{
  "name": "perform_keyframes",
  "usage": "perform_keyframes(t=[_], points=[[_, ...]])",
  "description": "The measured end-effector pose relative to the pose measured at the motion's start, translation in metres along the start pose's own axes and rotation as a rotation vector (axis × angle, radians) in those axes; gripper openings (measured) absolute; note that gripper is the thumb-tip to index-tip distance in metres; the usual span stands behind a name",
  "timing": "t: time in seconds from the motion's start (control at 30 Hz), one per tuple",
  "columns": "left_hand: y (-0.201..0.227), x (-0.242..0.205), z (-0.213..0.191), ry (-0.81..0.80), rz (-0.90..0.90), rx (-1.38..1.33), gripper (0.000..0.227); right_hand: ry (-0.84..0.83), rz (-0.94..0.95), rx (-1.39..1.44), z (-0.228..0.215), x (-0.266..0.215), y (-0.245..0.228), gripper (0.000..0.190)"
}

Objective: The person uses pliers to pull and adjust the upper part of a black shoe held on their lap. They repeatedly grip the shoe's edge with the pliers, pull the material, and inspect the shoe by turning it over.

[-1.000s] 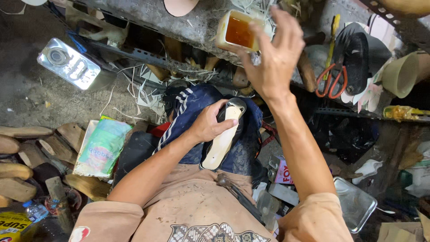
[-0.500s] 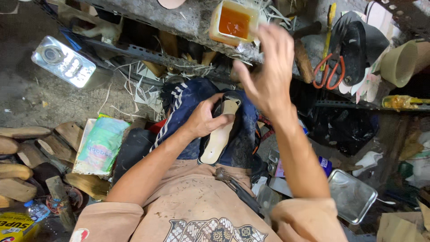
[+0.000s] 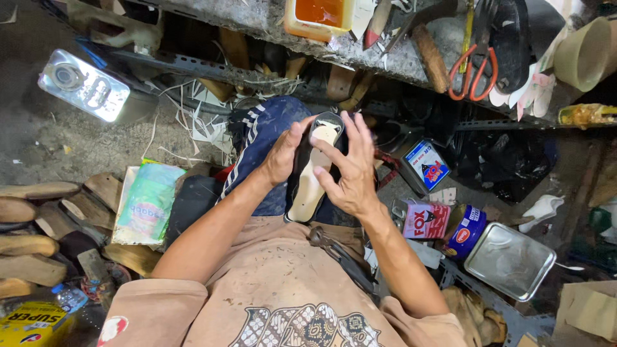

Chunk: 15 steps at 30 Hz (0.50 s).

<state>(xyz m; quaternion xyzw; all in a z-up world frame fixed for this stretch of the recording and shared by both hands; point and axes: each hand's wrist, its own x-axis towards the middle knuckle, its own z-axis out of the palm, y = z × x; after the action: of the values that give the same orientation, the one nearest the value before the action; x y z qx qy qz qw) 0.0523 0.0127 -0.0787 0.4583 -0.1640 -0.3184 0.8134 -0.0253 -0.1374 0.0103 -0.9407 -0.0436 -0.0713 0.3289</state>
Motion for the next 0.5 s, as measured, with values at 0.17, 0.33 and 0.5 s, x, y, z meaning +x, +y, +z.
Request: perform_keyframes(t=[0.17, 0.33, 0.5], points=[[-0.005, 0.001, 0.0, 0.009, -0.002, -0.061, 0.07, -0.014, 0.066, -0.214, -0.009, 0.002, -0.004, 0.053], [0.009, -0.001, 0.008, 0.008, 0.011, 0.093, 0.069, 0.116, 0.058, -0.68, -0.003, -0.014, -0.021, 0.045], [0.013, -0.007, 0.012, -0.002, 0.01, 0.176, 0.07, 0.169, 0.035, -0.889, 0.004, -0.021, -0.033, 0.047]])
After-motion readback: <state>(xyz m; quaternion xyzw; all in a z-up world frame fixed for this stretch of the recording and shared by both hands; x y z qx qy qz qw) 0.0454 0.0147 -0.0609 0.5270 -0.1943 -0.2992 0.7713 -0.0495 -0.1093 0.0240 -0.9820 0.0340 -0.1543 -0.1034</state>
